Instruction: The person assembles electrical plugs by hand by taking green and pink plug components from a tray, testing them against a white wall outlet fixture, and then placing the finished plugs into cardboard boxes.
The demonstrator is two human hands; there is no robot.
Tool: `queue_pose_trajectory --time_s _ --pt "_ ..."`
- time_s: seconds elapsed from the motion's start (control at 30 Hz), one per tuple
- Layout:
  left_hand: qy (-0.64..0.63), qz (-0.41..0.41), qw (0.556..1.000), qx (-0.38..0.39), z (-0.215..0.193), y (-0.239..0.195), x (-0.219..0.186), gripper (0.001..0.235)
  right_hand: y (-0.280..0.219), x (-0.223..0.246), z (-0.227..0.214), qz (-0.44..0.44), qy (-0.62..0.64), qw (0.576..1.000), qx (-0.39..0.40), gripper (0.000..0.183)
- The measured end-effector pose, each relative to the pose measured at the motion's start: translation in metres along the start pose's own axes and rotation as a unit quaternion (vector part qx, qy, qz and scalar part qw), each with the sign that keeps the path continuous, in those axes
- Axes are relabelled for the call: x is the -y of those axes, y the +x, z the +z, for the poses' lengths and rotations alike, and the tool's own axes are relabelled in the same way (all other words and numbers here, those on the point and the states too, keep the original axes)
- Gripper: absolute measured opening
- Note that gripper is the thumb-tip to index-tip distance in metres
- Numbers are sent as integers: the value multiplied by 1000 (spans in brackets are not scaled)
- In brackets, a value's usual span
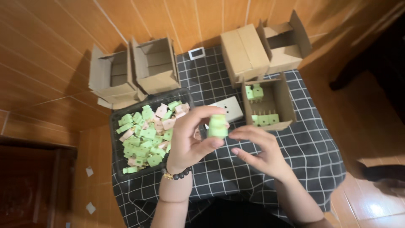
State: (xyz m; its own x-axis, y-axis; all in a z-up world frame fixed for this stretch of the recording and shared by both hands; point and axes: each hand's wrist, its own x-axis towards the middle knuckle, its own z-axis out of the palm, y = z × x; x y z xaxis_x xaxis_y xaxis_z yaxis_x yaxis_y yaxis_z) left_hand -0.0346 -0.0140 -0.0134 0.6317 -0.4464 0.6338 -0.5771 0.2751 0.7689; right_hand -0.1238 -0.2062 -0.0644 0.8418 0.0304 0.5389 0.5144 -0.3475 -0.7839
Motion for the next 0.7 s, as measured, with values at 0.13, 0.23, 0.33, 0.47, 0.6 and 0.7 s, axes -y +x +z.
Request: queue_pose_trajectory --time_s 0.13,0.23,0.33,0.47,0.6,0.7 --pt "94 -12 995 36 18 4 5 55 -46 -26 -16 41 -11 999 -7 25" --pt "150 -41 985 75 19 4 24 43 -79 -60 -36 67 -35 996 -43 20" --pt "149 -92 978 117 23 25 20 34 -96 -86 -55 75 -111 977 -166 5" --pt "193 -117 962 155 48 51 41 43 -98 -117 -59 60 -109 948 -293 30" --pt "303 -99 921 224 81 64 95 34 -86 -130 -52 1 -206 947 -245 48" --pt "356 -117 884 280 106 58 139 26 -102 -163 -39 37 -216 948 -230 51"
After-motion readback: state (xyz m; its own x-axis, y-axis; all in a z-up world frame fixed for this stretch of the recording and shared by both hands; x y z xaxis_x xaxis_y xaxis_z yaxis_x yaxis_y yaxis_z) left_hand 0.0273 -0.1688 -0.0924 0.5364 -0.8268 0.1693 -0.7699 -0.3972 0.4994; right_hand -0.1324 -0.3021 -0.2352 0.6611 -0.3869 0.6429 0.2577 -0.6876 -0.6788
